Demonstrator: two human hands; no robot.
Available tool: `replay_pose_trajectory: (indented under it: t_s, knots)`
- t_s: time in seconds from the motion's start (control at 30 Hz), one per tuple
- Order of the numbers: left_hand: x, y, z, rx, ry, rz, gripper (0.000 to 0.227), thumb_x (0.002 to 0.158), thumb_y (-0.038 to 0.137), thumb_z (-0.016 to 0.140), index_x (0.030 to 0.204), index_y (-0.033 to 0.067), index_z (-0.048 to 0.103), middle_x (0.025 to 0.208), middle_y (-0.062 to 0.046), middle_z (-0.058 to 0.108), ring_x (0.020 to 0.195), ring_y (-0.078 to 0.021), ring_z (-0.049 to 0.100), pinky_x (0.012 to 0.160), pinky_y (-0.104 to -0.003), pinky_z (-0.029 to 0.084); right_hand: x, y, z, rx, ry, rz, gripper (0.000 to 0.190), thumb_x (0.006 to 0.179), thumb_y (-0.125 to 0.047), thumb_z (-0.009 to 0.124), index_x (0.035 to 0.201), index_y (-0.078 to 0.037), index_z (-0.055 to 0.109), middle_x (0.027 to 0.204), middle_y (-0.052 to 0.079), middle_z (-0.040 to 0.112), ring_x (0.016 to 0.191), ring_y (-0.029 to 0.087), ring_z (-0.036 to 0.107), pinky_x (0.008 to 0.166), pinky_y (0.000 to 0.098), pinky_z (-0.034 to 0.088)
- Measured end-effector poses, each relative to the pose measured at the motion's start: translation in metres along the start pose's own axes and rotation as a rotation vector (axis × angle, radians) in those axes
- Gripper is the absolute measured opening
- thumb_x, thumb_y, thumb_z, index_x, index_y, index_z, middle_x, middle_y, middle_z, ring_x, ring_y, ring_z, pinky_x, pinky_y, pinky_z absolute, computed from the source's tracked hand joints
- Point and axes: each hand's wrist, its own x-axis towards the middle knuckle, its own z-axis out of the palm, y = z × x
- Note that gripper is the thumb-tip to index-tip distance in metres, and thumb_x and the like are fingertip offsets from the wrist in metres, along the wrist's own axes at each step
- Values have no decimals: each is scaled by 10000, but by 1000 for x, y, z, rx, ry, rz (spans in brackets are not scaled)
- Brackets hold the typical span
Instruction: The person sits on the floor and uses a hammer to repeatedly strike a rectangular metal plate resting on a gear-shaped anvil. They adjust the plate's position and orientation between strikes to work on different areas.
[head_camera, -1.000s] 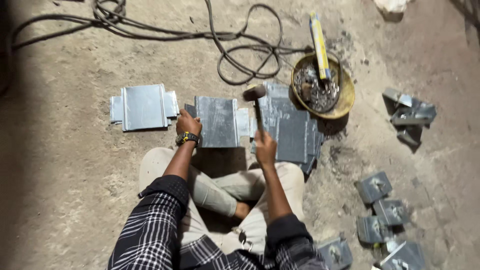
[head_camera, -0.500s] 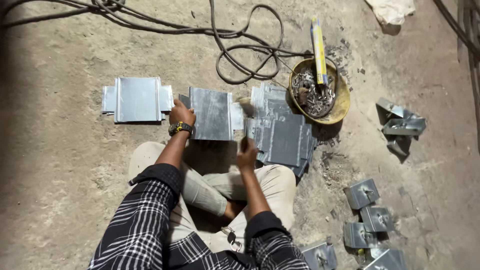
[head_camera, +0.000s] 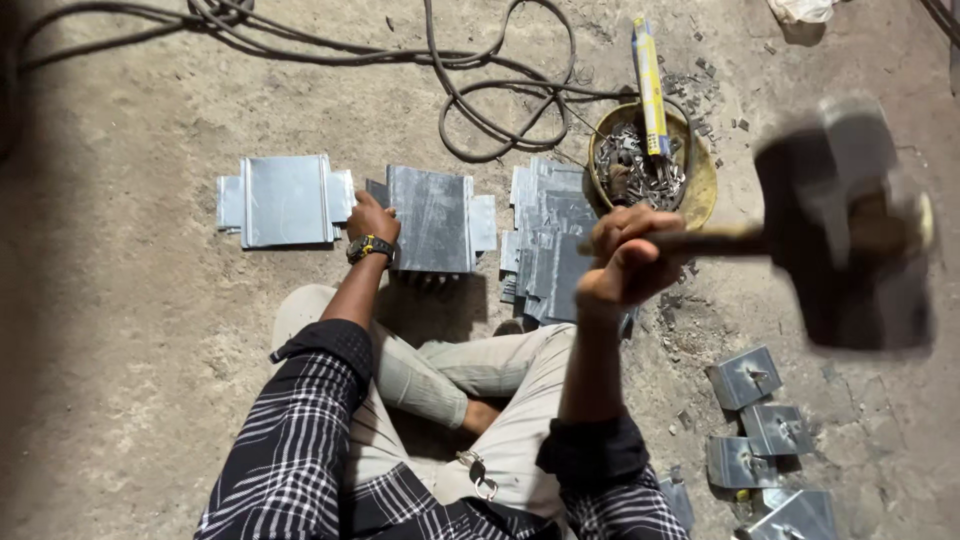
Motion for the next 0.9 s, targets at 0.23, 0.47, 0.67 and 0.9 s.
replay_pose_trajectory:
  t_s: [0.23,0.47,0.67,0.9]
  knots:
    - [-2,-6,15,-54,11,-20,469,838,184,805,1119,-33,499,909,-255,728,871,-418,737,750,-501,596,-201,115,-22,-1084,-387,351,345,1073,-266,505,1020,25,684,877,225,667,811,379,651,722,504,508]
    - [13,8,9,-6,3,6,490,893,234,790,1144,-46,476,901,-266,721,862,-432,731,748,-506,590,-112,61,-45,-473,-77,736,319,1054,-309,471,807,-145,588,561,-27,511,414,72,441,338,293,351]
    - [18,17,-2,6,15,-18,496,865,242,801,1135,-40,496,937,-267,717,892,-434,723,762,-509,584,1,-10,-17,80,63,141,250,1074,-344,561,1010,-104,533,653,-15,429,463,62,342,433,216,321]
    - [16,4,14,-3,8,-25,465,881,234,794,1134,-33,510,930,-265,724,884,-422,734,759,-505,592,-163,77,-11,-738,-319,284,473,806,-41,424,1209,140,595,946,273,661,888,406,672,841,496,543]
